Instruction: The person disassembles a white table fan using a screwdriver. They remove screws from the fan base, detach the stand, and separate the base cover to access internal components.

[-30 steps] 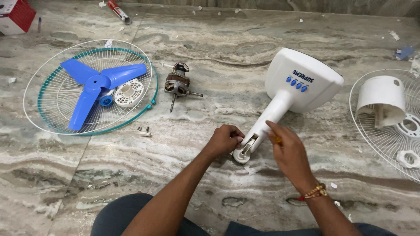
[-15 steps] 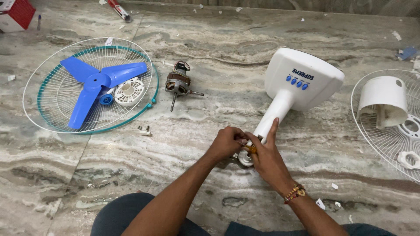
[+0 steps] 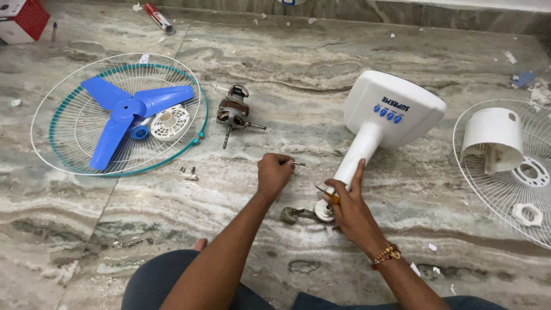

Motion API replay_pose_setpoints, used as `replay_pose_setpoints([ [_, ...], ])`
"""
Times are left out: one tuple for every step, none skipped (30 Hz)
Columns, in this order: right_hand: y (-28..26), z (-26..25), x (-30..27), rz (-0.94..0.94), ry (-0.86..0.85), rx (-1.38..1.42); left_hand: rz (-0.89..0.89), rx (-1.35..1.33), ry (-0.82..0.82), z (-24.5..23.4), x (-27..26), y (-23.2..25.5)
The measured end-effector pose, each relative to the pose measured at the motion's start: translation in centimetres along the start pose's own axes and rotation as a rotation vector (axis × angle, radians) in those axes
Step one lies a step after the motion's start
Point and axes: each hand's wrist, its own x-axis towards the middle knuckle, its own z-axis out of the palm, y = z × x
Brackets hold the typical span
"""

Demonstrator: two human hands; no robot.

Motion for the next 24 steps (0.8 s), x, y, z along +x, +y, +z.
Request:
replay_pose_setpoints([
  [0.1,0.0,0.0,0.017,-0.014,0.001,-0.067,-0.091,0.001,0.0,0.3,-0.2],
  [0.3,-0.1,0.0,0.033,-0.028,0.002,-0.134,-0.183,0.003,0.1,0.5,-0.3],
  [0.3,0.0,0.1,0.047,-0.041,0.006,-0.198,-0.272,0.007,-0.1,0.7,-0.3],
  [0.3,0.1,0.2,0.028,-0.034,0.015,-0.217,-0.306,-0.003,-0.3,0.7,-0.2],
  [0.5,0.0,0.2,0.011,-0.027,0.02,-0.236,-0.343,-0.014,-0.3,0.6,-0.1],
  [0.6,0.0,0.1,-0.006,-0.02,0.025,-0.254,-0.381,-0.026,-0.4,0.4,0.1],
  [0.6,-0.1,0.1,-0.002,-0.019,0.022,-0.259,-0.398,-0.03,-0.6,0.4,0.2],
  [0.7,-0.2,0.1,0.001,-0.017,0.02,-0.264,-0.415,-0.035,-0.8,0.3,0.4],
  [0.6,-0.3,0.0,0.005,-0.015,0.019,-0.268,-0.431,-0.04,-1.1,0.2,0.6],
  [0.6,-0.4,0.0,0.021,0.002,0.015,-0.267,-0.438,-0.019,-1.3,0.1,0.8],
  [0.6,-0.6,0.0,0.038,0.022,0.009,-0.264,-0.447,-0.003,-1.5,0.1,0.9],
  [0.6,-0.9,-0.1,0.056,0.042,0.003,-0.261,-0.455,0.014,-1.7,0.0,1.0],
  [0.7,-1.3,-0.3,0.068,0.061,0.035,-0.259,-0.466,0.02,-1.7,0.1,1.1],
  [0.9,-1.8,-0.4,0.08,0.079,0.068,-0.258,-0.477,0.026,-1.8,0.1,1.1],
  [0.8,-2.1,-0.6,0.089,0.095,0.103,-0.258,-0.486,0.037,-2.0,0.0,1.0],
  [0.9,-2.5,-0.7,0.13,0.088,0.115,-0.277,-0.485,0.044,-2.2,0.0,0.9],
  [1.0,-2.9,-0.7,0.17,0.08,0.128,-0.296,-0.484,0.052,-2.3,-0.1,0.7],
  [1.1,-3.2,-0.8,0.209,0.073,0.142,-0.315,-0.484,0.059,-2.4,-0.2,0.4],
  [1.1,-3.4,-0.9,0.192,0.095,0.12,-0.31,-0.395,0.079,-2.6,-0.4,0.2],
  [1.2,-3.6,-1.2,0.175,0.117,0.099,-0.304,-0.306,0.098,-2.9,-0.7,-0.2],
  [1.2,-3.7,-1.3,0.155,0.14,0.078,-0.297,-0.217,0.12,-3.2,-0.9,-0.7],
  [1.3,-3.9,-1.2,0.15,0.15,0.104,-0.302,-0.199,0.136,-3.3,-0.9,-0.9],
  [1.5,-4.0,-1.1,0.146,0.158,0.132,-0.31,-0.178,0.154,-3.4,-0.8,-1.1],
  [1.6,-4.0,-1.0,0.143,0.165,0.16,-0.317,-0.157,0.171,-3.5,-0.8,-1.3],
])
